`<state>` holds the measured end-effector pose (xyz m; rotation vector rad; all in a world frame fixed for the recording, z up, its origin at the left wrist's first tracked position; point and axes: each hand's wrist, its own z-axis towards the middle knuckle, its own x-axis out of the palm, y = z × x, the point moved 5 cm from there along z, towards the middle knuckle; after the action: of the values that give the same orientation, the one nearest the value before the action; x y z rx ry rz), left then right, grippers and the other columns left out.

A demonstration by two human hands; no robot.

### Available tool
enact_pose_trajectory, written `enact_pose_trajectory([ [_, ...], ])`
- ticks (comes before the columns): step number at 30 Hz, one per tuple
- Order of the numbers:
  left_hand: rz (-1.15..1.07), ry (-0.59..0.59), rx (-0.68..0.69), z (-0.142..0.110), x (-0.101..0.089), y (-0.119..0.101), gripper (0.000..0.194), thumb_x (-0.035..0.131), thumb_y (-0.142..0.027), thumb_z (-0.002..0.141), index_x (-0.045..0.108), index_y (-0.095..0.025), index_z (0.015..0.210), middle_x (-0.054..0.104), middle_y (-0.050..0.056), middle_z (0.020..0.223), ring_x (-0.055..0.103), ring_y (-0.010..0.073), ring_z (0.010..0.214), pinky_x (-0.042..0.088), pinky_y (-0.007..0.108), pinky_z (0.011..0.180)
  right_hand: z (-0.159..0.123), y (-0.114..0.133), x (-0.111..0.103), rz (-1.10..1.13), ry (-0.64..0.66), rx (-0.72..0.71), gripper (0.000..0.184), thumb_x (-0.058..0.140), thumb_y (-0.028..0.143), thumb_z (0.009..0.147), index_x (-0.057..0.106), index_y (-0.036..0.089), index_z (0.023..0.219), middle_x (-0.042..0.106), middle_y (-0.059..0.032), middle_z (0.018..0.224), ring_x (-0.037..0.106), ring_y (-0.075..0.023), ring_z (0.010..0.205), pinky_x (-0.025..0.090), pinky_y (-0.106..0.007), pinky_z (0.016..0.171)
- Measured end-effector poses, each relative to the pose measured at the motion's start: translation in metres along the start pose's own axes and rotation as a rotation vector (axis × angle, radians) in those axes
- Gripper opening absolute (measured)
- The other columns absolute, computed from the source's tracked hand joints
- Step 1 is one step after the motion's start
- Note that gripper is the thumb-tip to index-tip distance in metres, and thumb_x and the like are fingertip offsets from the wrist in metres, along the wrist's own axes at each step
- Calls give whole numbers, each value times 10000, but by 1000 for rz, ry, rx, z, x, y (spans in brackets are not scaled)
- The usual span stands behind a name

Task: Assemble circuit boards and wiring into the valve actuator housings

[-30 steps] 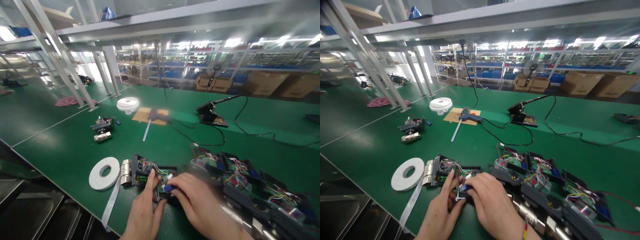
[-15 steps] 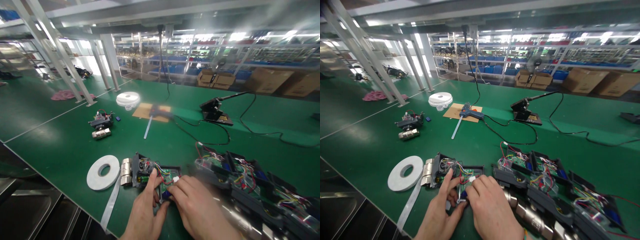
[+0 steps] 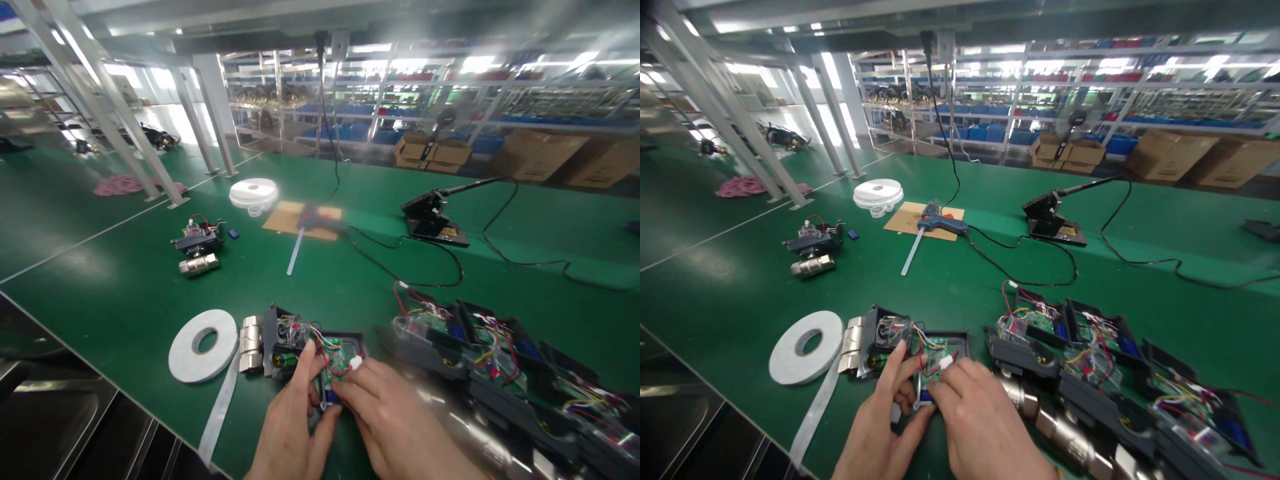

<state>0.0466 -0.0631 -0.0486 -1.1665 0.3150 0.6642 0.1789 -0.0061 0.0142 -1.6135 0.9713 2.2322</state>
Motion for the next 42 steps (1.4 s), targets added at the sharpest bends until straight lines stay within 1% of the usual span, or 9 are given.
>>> enact_pose_trajectory([
  [7,83,11,30,-5,1,2,828,523,-109,904,83,-280,1584,660,105,1331,733,172,964,620,259,818,-2,1,12,-60,87,-42,266,564,108,835,717,189,1037,738,-76,1026,618,-273,1022,517,-426,930],
  [13,115,-32,82,-5,-2,-1,606,534,-127,918,315,-196,1479,720,105,1182,732,132,817,613,211,795,-9,0,16,-51,19,-61,373,565,93,797,683,170,1142,730,-83,1140,620,-287,1013,543,-441,906],
  [17,213,-51,290,4,-8,-18,302,455,-123,961,518,-174,1252,707,133,1208,693,189,1132,572,262,952,-17,-1,14,-21,-142,-72,447,446,1,827,621,125,1218,702,-128,1116,615,-276,1009,552,-415,899],
  [19,200,-72,287,5,-9,-20,256,453,-136,980,523,-167,1224,711,132,1199,696,174,1125,566,235,949,-20,-2,14,7,-198,-53,412,406,-16,862,617,122,1188,694,-117,1029,614,-257,949,557,-388,874],
  [22,156,-134,217,3,-10,-16,314,503,-190,997,464,-140,1304,738,109,1102,749,128,904,592,175,825,-23,-5,19,16,-222,-38,343,402,-16,899,632,137,1103,675,-91,963,602,-244,904,548,-372,871],
  [29,214,-167,345,7,-9,-27,188,441,-160,1018,532,-151,1182,731,54,855,698,118,680,591,190,672,-26,-9,17,-144,-337,-80,228,456,67,959,674,130,940,691,-98,1024,556,-293,1059,447,-432,956],
  [36,258,-171,400,22,-9,-44,246,404,-35,967,519,-163,1143,720,34,779,696,123,641,593,193,630,-21,-9,8,-165,-317,-60,218,535,39,852,690,169,933,712,-64,1022,546,-273,1081,417,-402,951],
  [39,305,-154,404,15,-8,-41,264,410,-47,964,517,-159,1179,736,52,804,712,139,667,605,212,645,-23,-12,10,-150,-292,-34,212,567,53,834,693,179,950,720,-63,1034,542,-276,1099,400,-415,968],
  [42,422,-161,510,3,-21,-39,293,512,-86,939,527,-171,1219,756,82,912,736,165,805,616,248,755,-20,-12,9,-208,-278,-52,128,626,122,846,694,199,923,724,-49,1027,533,-290,1114,380,-437,957],
])
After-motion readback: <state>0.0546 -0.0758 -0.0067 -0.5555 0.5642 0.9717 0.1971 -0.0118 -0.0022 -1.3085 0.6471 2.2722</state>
